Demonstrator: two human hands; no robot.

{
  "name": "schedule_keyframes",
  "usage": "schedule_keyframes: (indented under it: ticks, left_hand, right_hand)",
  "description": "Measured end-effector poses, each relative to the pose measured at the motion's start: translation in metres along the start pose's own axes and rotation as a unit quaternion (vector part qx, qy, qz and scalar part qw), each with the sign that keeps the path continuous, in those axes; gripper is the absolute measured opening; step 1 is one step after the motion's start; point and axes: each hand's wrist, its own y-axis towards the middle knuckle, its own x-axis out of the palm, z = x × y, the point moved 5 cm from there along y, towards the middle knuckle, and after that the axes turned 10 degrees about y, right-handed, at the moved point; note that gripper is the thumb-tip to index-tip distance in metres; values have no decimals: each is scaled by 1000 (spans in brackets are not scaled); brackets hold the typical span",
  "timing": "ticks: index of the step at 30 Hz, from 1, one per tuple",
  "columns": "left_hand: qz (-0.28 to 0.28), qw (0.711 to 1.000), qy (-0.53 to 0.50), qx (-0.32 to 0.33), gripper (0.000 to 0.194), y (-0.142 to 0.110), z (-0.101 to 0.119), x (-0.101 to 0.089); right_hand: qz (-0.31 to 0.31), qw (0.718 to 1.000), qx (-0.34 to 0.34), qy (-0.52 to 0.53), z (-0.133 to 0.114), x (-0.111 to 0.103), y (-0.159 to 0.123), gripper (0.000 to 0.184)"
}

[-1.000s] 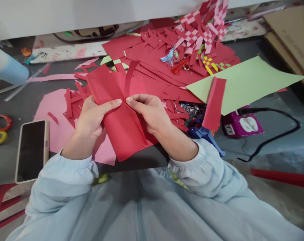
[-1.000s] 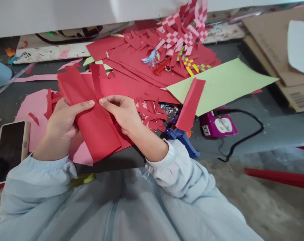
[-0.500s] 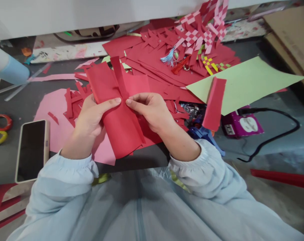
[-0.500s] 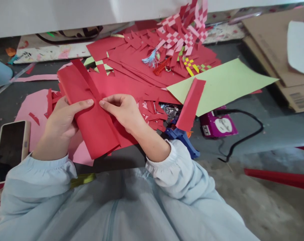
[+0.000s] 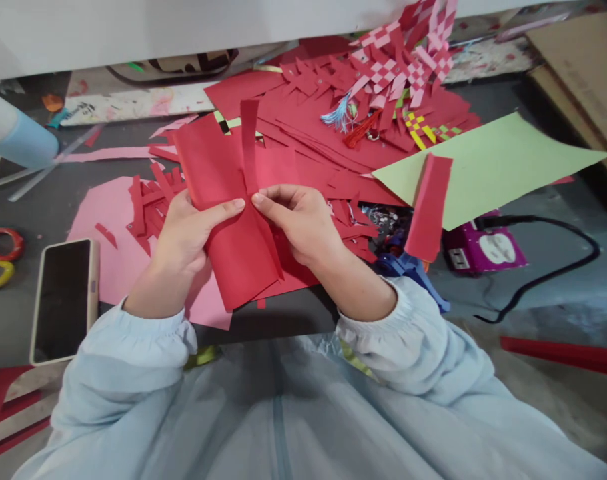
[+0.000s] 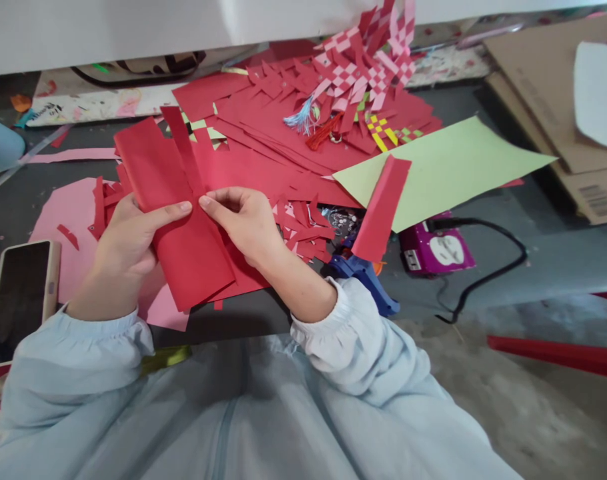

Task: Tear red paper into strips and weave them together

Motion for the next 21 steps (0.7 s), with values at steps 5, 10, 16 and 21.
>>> schedule_keyframes:
  ticks: [5,10,16,21]
  left_hand:
    - [-9,1000,-17,-4,36,0,-1,0]
    - [8,1000,-5,1,35,2,-2,-3]
    - [-13,999,-32,-9,34,1,0,0]
    - [-8,1000,-1,-12,37,0,-1,2]
  right_hand:
    - [0,999,24,25,2,-1,1,34]
    - [-25,998,34,-35,-4,-2,1,37]
    - [-16,998,7,-53,-5,-4,2,32]
    - [-2,999,-11,-49,-3,-4,3,28]
